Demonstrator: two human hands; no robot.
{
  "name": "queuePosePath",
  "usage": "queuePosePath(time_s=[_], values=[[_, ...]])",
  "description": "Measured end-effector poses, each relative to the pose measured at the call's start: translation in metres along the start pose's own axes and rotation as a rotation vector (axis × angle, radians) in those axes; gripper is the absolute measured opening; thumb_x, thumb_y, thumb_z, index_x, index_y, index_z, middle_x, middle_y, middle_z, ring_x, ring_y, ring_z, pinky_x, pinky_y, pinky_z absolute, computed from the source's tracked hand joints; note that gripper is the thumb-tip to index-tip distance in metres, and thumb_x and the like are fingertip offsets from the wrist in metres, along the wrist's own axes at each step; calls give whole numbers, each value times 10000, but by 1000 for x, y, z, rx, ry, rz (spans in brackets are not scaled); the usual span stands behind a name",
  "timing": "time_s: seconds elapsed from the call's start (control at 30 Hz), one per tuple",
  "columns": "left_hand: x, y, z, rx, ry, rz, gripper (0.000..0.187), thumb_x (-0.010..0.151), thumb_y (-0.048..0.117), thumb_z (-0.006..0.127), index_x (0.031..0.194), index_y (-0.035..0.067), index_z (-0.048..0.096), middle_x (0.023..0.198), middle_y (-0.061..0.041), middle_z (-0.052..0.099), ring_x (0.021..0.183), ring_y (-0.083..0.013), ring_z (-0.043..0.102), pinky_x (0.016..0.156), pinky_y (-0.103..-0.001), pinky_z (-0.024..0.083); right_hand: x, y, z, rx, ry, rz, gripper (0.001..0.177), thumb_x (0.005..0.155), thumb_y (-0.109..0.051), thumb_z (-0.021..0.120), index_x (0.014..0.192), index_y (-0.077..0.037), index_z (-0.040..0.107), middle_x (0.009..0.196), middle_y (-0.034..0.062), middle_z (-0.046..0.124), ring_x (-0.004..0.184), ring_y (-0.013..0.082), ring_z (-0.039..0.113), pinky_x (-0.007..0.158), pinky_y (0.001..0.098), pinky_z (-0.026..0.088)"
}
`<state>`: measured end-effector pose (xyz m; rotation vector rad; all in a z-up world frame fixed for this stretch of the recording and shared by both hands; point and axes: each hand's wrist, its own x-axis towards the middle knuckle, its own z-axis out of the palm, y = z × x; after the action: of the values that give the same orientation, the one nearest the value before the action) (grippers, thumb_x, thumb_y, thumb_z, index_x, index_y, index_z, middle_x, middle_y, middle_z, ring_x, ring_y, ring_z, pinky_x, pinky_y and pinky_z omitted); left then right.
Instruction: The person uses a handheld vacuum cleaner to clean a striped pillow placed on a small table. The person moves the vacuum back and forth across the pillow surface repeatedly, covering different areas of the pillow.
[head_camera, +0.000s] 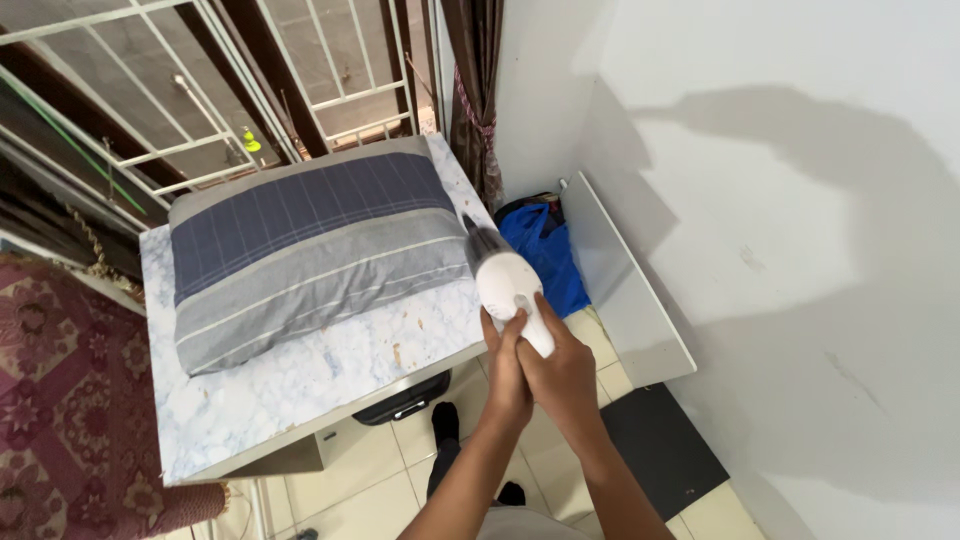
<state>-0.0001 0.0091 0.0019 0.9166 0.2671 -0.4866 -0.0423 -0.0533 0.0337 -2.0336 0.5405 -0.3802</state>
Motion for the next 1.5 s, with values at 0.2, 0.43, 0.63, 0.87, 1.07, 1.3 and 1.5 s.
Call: queuePosePath(time_s=[0.2,0.43,0.63,0.87,1.07,1.3,1.5], values=[[-2,11,-26,35,96,233,1021,872,406,597,1624,155,-47,1537,-261,378,1389,-354,448,1150,-393,342,2,8,30,279,-90,-236,601,849,-151,702,1434,-82,582,1139,218,767,1015,229,757,847,316,572],[7,5,-37,17,35,256,929,884,339,599,1613,152,54,1525,-213,404,1373,-334,461,1131,-405,366,2,20,44,133,-39,-160,613,834,-207,710,1427,-109,590,1109,231,760,1009,270,768,837,341,584],[22,-15,-21,17,-110,86,865,851,376,605,1587,152,209,1478,-185,452,1321,-333,510,1062,-430,454,1,29,25,-49,46,11,658,840,-299,667,1460,-114,554,1085,245,749,1003,335,748,850,381,572],[21,-25,-11,90,-97,70,910,848,390,608,1594,146,146,1496,-200,434,1350,-339,498,1085,-426,442,-3,30,11,10,62,110,663,816,-301,668,1448,-123,577,1003,229,771,913,303,780,806,360,588],[4,-5,-27,61,6,252,985,868,382,617,1628,121,47,1561,-266,376,1396,-362,451,1141,-401,363,5,35,38,323,-36,-156,600,862,-114,708,1442,-60,564,1255,203,727,1105,217,717,931,321,544],[-10,21,-71,2,204,316,1002,871,403,624,1635,113,44,1616,-205,256,1427,-348,397,1136,-415,366,-16,11,77,322,-242,-202,648,850,-105,692,1479,-87,533,1246,205,725,1079,200,729,892,307,570],[-28,30,-98,-108,311,356,1026,864,417,592,1623,157,-47,1604,-211,279,1400,-355,426,1115,-414,385,-32,-14,93,257,-391,-194,655,839,-129,691,1476,-131,538,1148,209,764,980,209,765,829,308,583]])
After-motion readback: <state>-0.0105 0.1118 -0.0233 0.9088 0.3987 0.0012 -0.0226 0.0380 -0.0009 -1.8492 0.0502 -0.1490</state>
